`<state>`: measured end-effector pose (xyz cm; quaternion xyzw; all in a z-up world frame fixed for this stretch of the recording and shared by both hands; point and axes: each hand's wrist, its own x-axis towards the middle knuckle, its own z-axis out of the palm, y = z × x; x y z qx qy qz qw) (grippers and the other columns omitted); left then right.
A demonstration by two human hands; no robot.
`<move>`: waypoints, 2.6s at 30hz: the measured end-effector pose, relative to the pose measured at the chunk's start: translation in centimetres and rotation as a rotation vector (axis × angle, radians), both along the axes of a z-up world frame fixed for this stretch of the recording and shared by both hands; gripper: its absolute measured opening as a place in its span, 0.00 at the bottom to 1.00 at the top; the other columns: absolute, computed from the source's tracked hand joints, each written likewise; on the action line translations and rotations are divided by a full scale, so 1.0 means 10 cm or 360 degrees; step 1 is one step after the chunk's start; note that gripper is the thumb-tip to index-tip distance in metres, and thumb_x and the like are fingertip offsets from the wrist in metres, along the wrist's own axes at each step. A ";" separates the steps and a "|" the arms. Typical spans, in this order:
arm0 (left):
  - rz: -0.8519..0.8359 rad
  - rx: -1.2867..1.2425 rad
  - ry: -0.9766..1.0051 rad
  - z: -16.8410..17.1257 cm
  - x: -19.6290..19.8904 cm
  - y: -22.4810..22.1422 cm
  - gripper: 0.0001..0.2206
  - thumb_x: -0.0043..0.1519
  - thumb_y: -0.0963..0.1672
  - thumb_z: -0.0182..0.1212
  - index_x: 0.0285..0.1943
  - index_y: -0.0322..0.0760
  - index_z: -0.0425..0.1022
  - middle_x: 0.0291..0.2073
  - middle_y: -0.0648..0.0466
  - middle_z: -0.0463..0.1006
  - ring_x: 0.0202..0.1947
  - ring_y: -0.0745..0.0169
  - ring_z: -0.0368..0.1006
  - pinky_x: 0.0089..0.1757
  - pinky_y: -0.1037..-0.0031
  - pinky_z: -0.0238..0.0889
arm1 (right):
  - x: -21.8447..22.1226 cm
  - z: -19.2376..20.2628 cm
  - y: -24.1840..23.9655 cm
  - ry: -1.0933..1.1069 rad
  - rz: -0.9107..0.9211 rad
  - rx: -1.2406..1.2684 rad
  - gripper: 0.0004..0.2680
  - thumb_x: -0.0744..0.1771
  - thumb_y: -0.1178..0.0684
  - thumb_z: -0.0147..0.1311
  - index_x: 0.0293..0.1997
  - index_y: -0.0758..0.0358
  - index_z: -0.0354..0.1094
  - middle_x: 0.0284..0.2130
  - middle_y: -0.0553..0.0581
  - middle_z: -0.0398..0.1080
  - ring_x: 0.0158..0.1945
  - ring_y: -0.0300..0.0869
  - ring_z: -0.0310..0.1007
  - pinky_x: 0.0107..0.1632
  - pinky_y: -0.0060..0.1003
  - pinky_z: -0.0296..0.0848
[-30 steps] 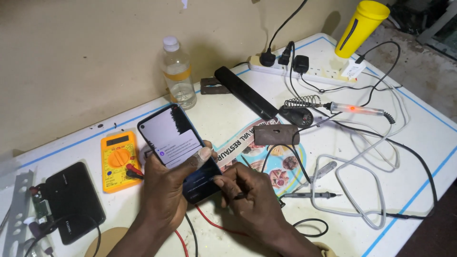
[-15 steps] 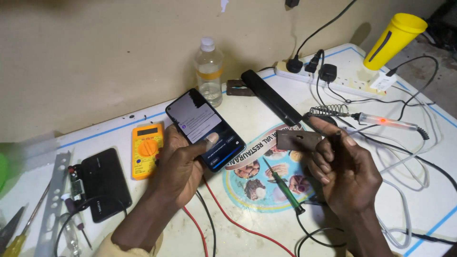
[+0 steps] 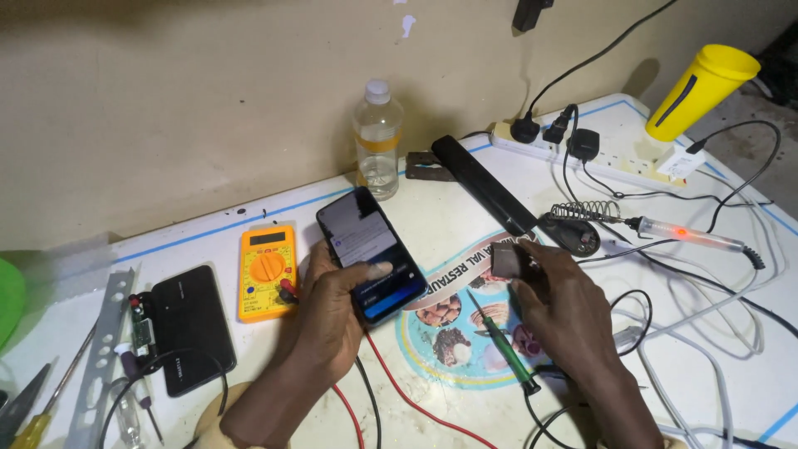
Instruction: Testing and diagnosing a smartphone using a multimeter and checking touchscreen functionality.
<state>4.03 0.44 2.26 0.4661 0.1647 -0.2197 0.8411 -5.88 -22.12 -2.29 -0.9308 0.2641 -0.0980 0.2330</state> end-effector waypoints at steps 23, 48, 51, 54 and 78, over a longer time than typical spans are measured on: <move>-0.0766 0.0107 -0.0178 -0.29 -0.40 -0.18 0.46 0.45 0.33 0.63 0.76 0.51 0.54 0.60 0.45 0.77 0.56 0.48 0.76 0.49 0.60 0.74 | 0.02 0.06 0.03 0.0333 -0.0035 0.0052 0.11 0.63 0.50 0.49 0.46 0.45 0.76 0.43 0.47 0.80 0.45 0.50 0.78 0.44 0.47 0.70; -0.0315 -0.0715 0.0127 -0.15 -0.13 -0.08 0.11 0.58 0.33 0.55 0.50 0.19 0.68 0.55 0.32 0.77 0.62 0.31 0.73 0.61 0.53 0.68 | -0.21 0.12 0.68 -0.0856 0.0031 0.1055 0.06 0.63 0.61 0.64 0.41 0.65 0.79 0.25 0.59 0.80 0.22 0.42 0.79 0.26 0.32 0.79; -0.0252 -0.0736 0.0229 0.08 -0.16 -0.09 0.20 0.57 0.33 0.52 0.60 0.16 0.67 0.59 0.30 0.74 0.63 0.27 0.69 0.63 0.55 0.64 | -0.24 0.05 0.82 -0.1054 0.0010 0.1059 0.06 0.62 0.59 0.65 0.40 0.67 0.79 0.26 0.57 0.78 0.29 0.38 0.79 0.36 0.28 0.79; -0.0215 -0.0811 0.0214 0.02 -0.17 -0.10 0.13 0.57 0.32 0.54 0.51 0.15 0.68 0.57 0.30 0.75 0.65 0.22 0.70 0.63 0.53 0.65 | -0.25 0.13 0.96 -0.1130 0.0054 0.0785 0.05 0.62 0.59 0.66 0.39 0.65 0.80 0.23 0.54 0.77 0.26 0.34 0.76 0.33 0.25 0.74; -0.0304 -0.0632 -0.0561 -0.18 -0.29 -0.15 0.34 0.59 0.46 0.62 0.76 0.46 0.56 0.65 0.47 0.72 0.60 0.47 0.73 0.51 0.59 0.72 | -0.23 0.28 1.09 -0.1338 0.0296 0.0218 0.03 0.62 0.61 0.66 0.34 0.67 0.78 0.26 0.57 0.79 0.27 0.37 0.77 0.34 0.27 0.72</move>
